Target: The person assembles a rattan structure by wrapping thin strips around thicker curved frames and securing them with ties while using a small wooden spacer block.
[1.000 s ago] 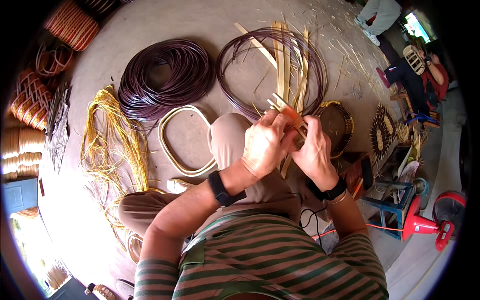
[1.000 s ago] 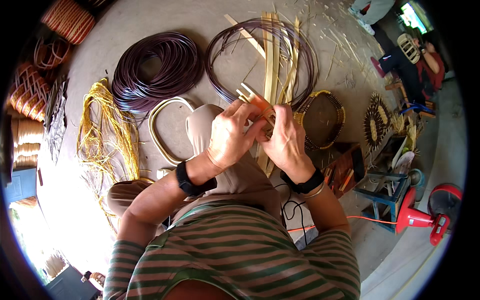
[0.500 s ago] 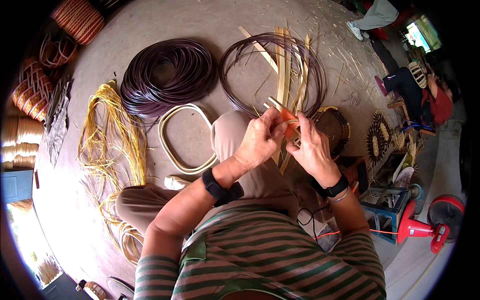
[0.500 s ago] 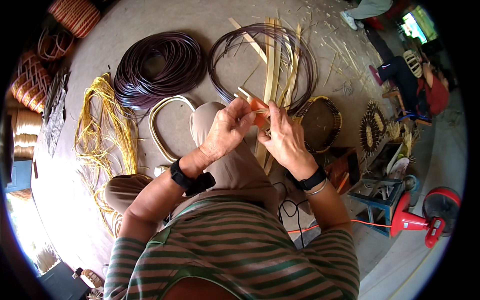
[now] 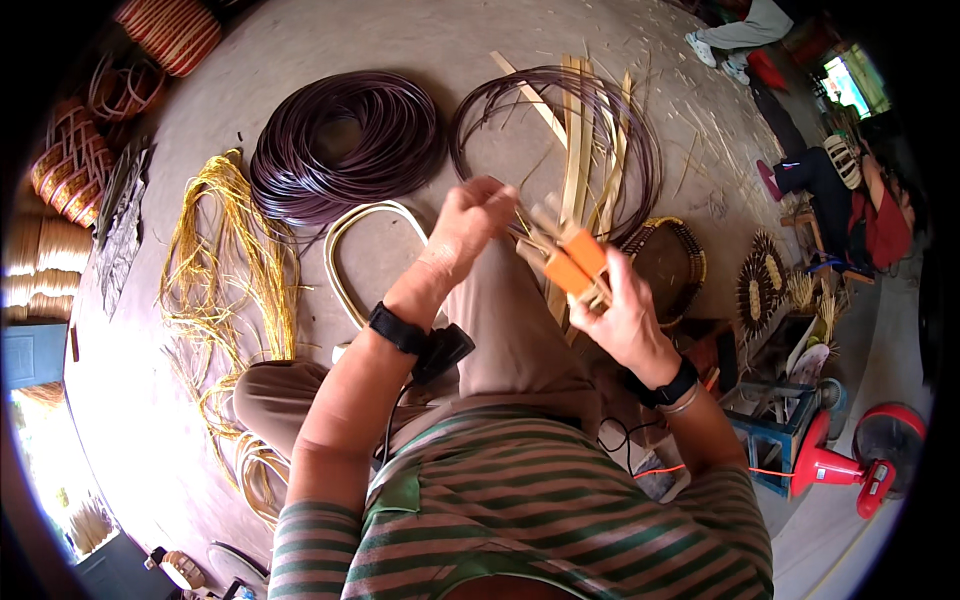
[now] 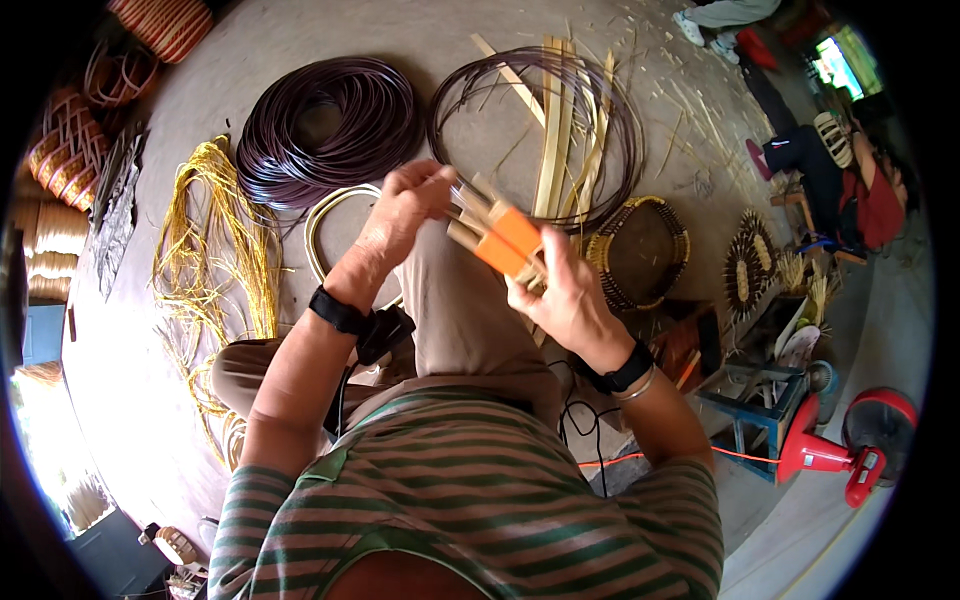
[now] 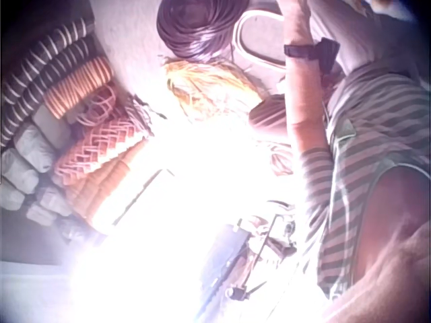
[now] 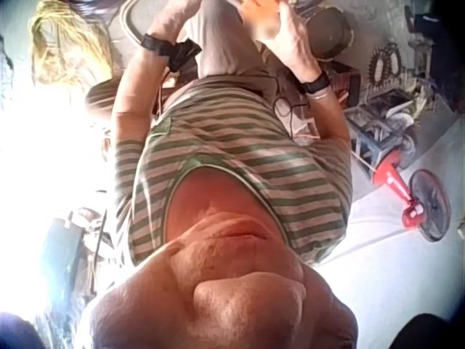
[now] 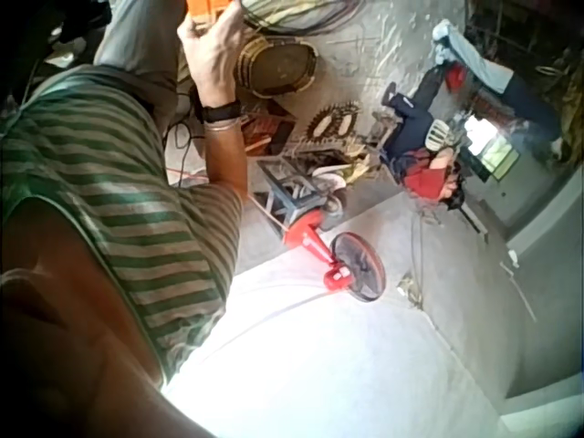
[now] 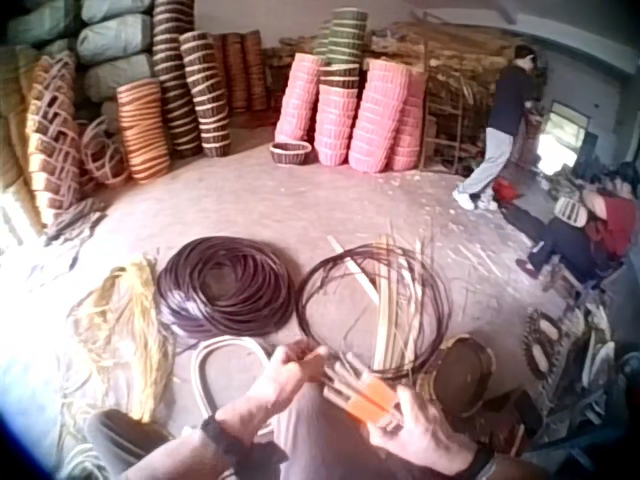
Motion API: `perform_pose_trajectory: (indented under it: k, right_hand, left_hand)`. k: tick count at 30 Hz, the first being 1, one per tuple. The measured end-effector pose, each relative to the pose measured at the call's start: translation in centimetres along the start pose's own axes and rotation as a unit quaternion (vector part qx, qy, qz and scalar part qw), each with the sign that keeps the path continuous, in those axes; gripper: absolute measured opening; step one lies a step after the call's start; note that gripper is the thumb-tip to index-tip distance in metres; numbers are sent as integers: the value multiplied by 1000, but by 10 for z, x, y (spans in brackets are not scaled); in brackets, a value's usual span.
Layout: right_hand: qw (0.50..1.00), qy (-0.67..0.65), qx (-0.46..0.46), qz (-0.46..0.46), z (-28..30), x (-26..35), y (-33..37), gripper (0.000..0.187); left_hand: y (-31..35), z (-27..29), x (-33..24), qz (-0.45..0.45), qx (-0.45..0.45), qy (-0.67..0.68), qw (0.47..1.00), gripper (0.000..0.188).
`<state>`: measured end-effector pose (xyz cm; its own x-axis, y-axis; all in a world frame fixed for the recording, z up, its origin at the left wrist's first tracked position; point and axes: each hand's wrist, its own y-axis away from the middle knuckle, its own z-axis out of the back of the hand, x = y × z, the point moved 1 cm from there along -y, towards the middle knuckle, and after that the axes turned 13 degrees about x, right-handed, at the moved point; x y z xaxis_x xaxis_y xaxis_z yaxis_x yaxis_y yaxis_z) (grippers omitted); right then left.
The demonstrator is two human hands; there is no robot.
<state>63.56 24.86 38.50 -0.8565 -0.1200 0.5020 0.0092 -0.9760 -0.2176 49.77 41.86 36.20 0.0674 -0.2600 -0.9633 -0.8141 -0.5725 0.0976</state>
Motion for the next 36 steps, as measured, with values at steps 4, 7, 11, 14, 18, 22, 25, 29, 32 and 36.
perform_pose_trajectory:
  k: [4,7,11,14,18,22,25,29,32,36]
  right_hand:
    - [908,-393,-86,-119,-15,-10,-2,36]
    - [820,-544,-111,-138,-6,-7,-9,34]
    - [694,-693,-111,-162,-4,-31,-4,37]
    - [677,-705,-137,-159,-7,-39,-4,33]
    - [685,-698,-148,-146,-12,-53,3,27]
    - [671,-719,-118,-139,-9,-35,-7,24]
    - [646,-744,-107,-131,-7,-33,-9,27]
    - [642,-745,-137,-121,-15,-46,-6,28]
    - [646,-734,-163,-132,-14,-39,-10,26]
    - [629,-728,-228,-149,-17,-51,-3,23]
  left_hand:
    - [1,-22,16,25,120,194,973,15]
    - [6,-39,15,85,153,182,968,16]
    - [7,-49,13,98,158,235,954,17]
    - [4,-44,15,85,132,309,938,15]
    - [4,-46,16,109,117,361,919,13]
    - [5,-49,16,115,101,302,941,12]
    - [9,-54,8,97,116,196,969,17]
    - [11,-53,6,41,179,76,980,25]
    - [9,-48,21,-13,145,-50,988,21]
    - [7,-50,33,-70,86,-240,964,15]
